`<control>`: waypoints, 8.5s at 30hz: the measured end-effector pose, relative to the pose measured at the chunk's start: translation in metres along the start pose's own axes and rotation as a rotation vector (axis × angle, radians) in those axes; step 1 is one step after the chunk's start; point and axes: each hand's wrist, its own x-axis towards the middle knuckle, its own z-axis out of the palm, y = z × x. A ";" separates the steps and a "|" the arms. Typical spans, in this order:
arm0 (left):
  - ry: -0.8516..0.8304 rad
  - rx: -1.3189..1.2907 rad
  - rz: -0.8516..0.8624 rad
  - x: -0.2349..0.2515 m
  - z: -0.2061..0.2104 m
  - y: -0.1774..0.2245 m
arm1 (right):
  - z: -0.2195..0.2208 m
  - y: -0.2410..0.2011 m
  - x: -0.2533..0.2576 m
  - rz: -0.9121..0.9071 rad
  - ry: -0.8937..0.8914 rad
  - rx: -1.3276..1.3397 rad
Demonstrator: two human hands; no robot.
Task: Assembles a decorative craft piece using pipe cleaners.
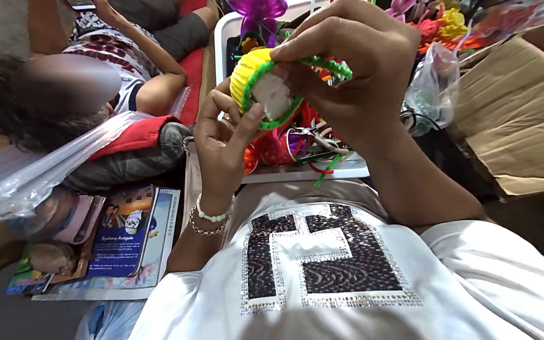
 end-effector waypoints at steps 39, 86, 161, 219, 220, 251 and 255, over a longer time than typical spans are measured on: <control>-0.008 0.009 0.057 -0.001 0.018 0.001 | 0.004 -0.013 -0.010 -0.066 -0.006 -0.090; -0.023 -0.192 0.012 0.000 0.006 -0.004 | 0.002 -0.014 -0.014 -0.147 0.016 -0.116; 0.024 -0.116 0.031 0.001 0.018 -0.015 | 0.000 -0.008 -0.014 -0.004 0.000 -0.158; 0.182 0.012 0.082 -0.001 0.016 -0.020 | 0.005 -0.011 -0.019 -0.006 -0.011 -0.216; 0.180 0.013 0.084 -0.001 0.016 -0.021 | 0.005 -0.011 -0.020 -0.004 -0.009 -0.226; 0.043 0.317 -0.076 0.011 -0.010 -0.006 | -0.017 0.013 -0.014 0.132 -0.042 -0.210; 0.036 0.276 -0.141 0.017 -0.015 -0.009 | -0.029 0.027 -0.012 0.196 -0.009 -0.244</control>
